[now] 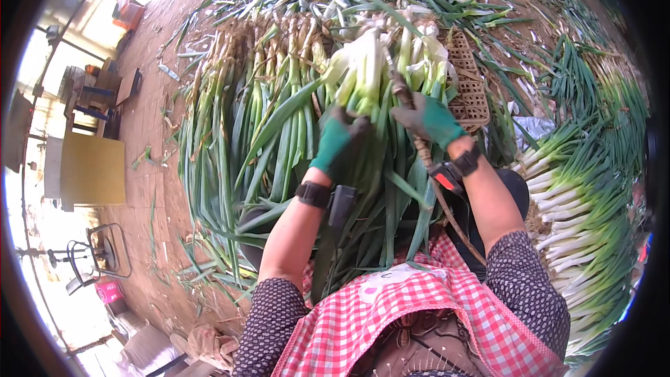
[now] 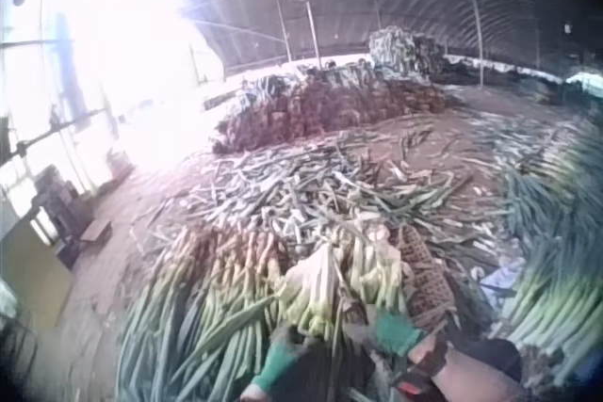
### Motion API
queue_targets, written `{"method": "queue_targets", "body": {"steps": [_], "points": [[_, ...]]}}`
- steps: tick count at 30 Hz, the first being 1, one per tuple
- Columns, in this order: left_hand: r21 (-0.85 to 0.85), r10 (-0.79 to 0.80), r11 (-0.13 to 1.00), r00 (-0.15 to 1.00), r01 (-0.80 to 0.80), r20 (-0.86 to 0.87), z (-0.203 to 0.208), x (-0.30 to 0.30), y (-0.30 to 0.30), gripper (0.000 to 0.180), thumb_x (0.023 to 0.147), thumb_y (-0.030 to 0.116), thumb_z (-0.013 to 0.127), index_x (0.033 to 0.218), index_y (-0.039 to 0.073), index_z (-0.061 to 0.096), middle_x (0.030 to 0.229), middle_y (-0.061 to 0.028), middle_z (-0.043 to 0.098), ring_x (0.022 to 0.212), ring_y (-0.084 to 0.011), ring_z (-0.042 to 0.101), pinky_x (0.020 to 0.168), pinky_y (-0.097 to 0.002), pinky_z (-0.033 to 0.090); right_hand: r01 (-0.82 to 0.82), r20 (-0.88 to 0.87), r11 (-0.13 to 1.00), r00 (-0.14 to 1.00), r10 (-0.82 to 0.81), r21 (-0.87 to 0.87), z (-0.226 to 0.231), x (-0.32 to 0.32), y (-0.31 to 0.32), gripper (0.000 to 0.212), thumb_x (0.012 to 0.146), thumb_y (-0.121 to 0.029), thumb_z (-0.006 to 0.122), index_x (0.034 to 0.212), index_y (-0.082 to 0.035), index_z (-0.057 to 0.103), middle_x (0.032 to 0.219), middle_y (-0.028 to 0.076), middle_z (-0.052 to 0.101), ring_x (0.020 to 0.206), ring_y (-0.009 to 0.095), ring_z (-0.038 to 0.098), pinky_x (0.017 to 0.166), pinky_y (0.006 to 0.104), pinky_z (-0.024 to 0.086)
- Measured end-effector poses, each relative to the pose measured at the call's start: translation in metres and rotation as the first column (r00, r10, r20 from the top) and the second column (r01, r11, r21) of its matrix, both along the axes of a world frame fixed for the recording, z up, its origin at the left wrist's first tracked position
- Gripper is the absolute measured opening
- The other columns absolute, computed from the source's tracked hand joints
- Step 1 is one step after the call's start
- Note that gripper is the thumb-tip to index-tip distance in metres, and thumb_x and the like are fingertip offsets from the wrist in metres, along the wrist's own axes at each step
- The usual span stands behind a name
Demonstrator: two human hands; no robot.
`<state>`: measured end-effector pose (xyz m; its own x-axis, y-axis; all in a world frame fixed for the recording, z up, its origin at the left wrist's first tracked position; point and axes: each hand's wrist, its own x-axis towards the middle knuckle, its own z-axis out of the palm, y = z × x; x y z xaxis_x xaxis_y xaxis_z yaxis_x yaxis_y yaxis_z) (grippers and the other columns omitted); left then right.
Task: Clean and trim green onions or scallions by removing outer skins and trimming roots.
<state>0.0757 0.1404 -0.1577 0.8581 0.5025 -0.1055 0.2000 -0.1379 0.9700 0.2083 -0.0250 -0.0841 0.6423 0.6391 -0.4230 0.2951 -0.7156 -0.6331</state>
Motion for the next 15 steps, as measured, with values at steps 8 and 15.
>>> {"method": "queue_targets", "body": {"steps": [8,15], "points": [[0.638,0.042,0.763,0.993,-0.106,0.115,0.028,0.085,0.002,0.039,0.079,0.028,0.067,0.1,-0.003,0.057,0.087,-0.022,0.064,0.079,-0.0362,0.061,0.075,-0.0417,0.047,0.228,0.108,0.967,0.965,-0.24,0.117,0.019,0.015,-0.029,0.055,0.075,-0.051,0.062,0.097,-0.001,0.062,0.087,0.021,0.066,0.085,0.033,0.064,0.078,0.0404,0.048],[0.724,0.538,0.689,0.694,-0.036,-0.477,-0.022,-0.024,0.159,0.036,0.077,0.033,0.063,0.099,0.005,0.063,0.096,-0.0189,0.063,0.088,-0.0349,0.062,0.073,-0.0465,0.052,0.168,0.084,0.936,0.976,-0.203,0.308,0.018,-0.01,-0.065,0.04,0.082,-0.033,0.063,0.099,0.002,0.059,0.074,0.004,0.059,0.069,0.011,0.052,0.063,0.0309,0.045]]}}
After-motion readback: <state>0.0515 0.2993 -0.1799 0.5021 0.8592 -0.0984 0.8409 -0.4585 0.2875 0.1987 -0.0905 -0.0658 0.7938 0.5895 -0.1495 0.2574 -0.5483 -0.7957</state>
